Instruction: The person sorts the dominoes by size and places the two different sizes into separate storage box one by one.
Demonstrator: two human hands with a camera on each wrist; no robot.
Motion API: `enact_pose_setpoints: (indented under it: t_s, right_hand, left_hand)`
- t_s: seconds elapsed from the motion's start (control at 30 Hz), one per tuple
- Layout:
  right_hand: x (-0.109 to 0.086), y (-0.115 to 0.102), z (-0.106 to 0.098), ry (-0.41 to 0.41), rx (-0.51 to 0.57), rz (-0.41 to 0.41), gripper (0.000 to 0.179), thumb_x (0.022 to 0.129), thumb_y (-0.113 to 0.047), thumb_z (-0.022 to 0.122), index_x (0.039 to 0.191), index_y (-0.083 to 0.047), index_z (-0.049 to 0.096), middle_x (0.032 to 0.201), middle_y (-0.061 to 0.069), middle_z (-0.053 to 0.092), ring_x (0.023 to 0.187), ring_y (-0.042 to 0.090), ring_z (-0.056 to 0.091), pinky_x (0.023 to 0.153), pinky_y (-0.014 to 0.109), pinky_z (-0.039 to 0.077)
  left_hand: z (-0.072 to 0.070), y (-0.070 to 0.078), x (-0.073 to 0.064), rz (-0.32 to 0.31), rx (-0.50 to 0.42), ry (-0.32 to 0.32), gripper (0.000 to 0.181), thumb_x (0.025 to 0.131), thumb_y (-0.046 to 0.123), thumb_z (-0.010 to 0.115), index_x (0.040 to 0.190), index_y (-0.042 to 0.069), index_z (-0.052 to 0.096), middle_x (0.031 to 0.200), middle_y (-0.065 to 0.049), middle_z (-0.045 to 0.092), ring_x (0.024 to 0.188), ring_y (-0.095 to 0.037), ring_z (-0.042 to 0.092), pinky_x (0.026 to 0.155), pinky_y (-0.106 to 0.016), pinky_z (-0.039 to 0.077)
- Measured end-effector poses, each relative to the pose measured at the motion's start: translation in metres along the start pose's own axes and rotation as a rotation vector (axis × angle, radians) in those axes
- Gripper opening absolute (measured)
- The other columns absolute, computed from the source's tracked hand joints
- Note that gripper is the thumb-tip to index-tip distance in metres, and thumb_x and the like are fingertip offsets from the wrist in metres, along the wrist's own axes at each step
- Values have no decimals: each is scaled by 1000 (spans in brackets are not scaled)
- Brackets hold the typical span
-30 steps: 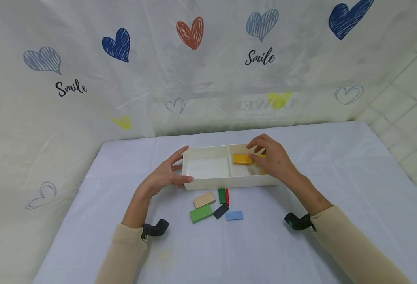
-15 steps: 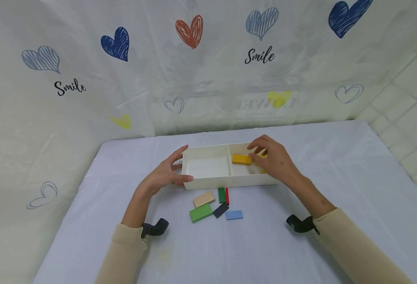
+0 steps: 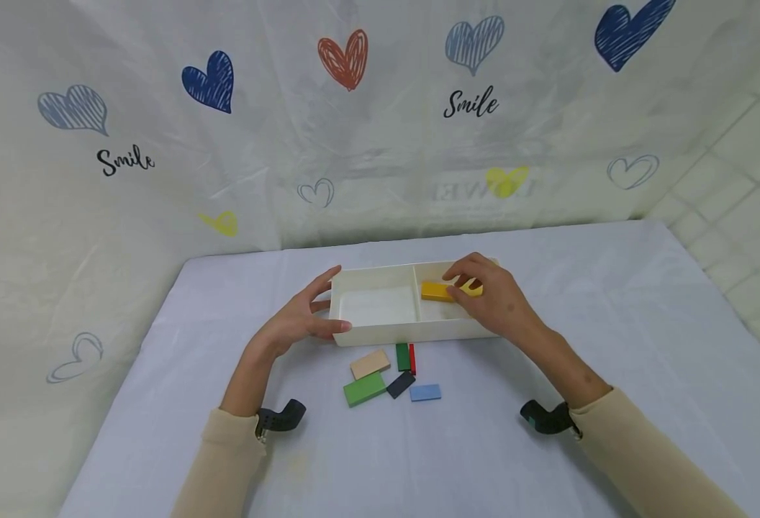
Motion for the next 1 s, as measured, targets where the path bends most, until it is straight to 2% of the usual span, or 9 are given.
enact_pose_setpoints:
  t_s: [0.2, 0.43, 0.83, 1.0]
  right_hand:
    - [-2, -6, -1, 17, 21, -33, 21, 91, -7, 79, 111, -9, 75, 114, 6, 69, 99, 28, 69, 88, 47, 60]
    - [-7, -12, -1, 10, 36, -65, 18, 92, -5, 78, 108, -11, 74, 112, 5, 69, 97, 25, 68, 87, 50, 60]
    - [-12, -19, 0, -8, 49, -76, 19, 91, -6, 80, 107, -13, 74, 110, 3, 69, 98, 29, 68, 86, 51, 60]
    - [-15, -23, 1, 7, 54, -101, 19, 90, -5, 80, 107, -11, 75, 109, 2, 70, 95, 22, 68, 84, 42, 60]
  left_hand:
    - [0, -1, 0, 2, -3, -2, 104, 84, 20, 86, 162, 48, 24, 173, -7, 18, 154, -39, 35, 87, -42, 62]
    - [0, -1, 0, 3, 4, 0, 104, 84, 21, 86, 162, 48, 24, 173, -6, 17, 154, -39, 35, 87, -42, 61]
    - [0, 0, 1, 6, 6, 0, 105, 84, 20, 86, 163, 46, 23, 173, -6, 19, 155, -39, 34, 87, -42, 61]
    - [0, -2, 0, 1, 2, 2, 106, 83, 20, 87, 163, 46, 22, 172, -5, 20, 155, -38, 34, 85, -40, 61]
Point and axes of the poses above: each hand's wrist, its own x-axis towards the middle knuckle, its own z-axis out of the palm, y = z × x, the point moved 2 cm from there along x, towards the middle knuckle
